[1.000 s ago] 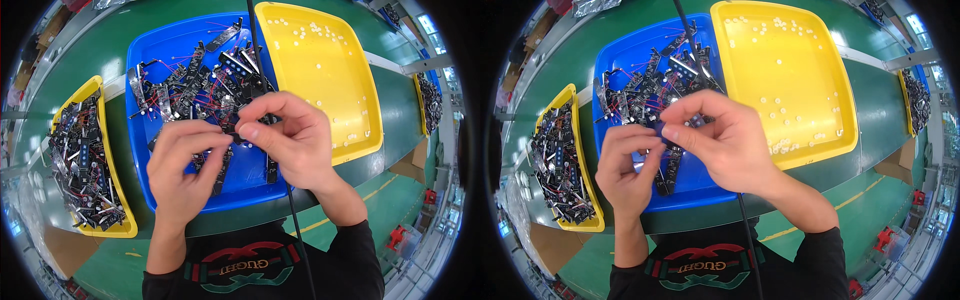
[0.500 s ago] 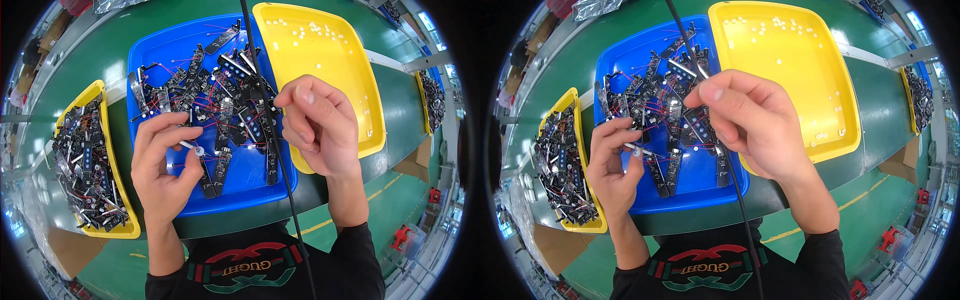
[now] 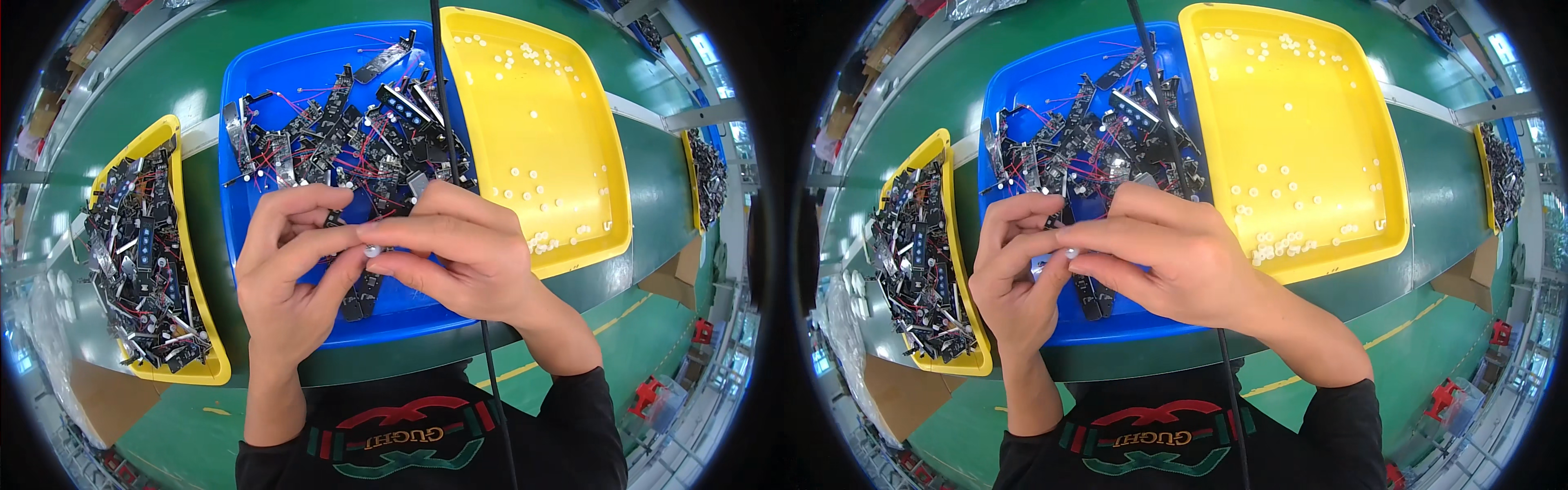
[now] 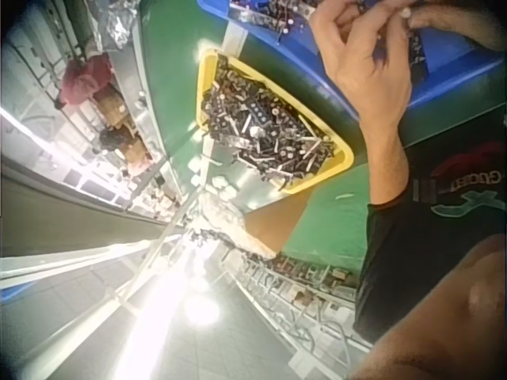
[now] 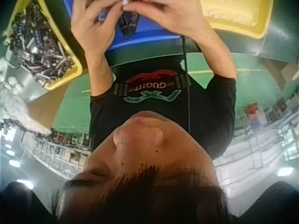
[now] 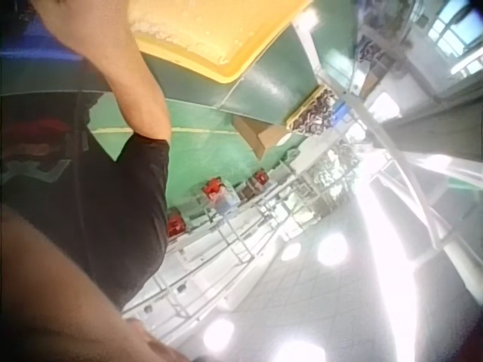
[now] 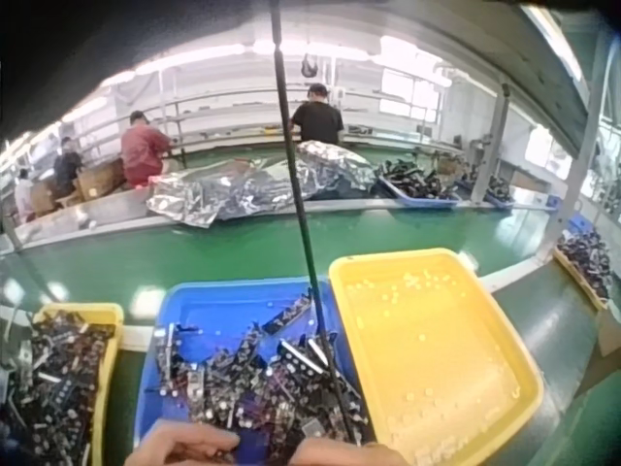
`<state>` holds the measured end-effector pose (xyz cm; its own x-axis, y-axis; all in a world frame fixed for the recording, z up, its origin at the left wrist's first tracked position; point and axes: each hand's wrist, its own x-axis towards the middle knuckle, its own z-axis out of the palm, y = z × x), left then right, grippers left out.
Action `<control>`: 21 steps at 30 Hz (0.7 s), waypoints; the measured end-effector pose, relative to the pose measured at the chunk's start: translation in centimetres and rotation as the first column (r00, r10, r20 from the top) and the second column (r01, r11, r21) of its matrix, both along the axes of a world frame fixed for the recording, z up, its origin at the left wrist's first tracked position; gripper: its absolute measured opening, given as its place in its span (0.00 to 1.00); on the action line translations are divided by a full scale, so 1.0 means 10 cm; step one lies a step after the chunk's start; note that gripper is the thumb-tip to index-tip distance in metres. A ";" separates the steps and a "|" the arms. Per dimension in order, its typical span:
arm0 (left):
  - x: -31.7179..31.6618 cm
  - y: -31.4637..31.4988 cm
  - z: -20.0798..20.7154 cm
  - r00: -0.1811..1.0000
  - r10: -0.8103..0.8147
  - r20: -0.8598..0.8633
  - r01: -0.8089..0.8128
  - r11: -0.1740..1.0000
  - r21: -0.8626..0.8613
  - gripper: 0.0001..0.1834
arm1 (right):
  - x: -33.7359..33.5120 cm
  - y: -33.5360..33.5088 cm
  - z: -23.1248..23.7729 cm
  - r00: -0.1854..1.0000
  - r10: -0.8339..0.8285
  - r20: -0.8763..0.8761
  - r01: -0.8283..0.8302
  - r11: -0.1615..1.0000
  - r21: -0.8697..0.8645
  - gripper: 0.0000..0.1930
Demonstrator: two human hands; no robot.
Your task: The person sits at a workstation and repeatedly picks up small circuit boards from a blue tray. They attach small white cylindrical components to the boards by hand, then place the assembled units into a yellow tray. The process is repetitive and involves handling multiple electronic components.
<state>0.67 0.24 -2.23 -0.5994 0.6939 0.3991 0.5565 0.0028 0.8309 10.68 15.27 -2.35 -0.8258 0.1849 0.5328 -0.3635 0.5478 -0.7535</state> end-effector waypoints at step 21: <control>0.00 -0.06 0.00 0.810 0.029 0.586 -0.111 0.988 0.104 0.15 | 0.11 0.28 0.21 0.988 0.135 0.079 0.018 0.400 -0.916 0.14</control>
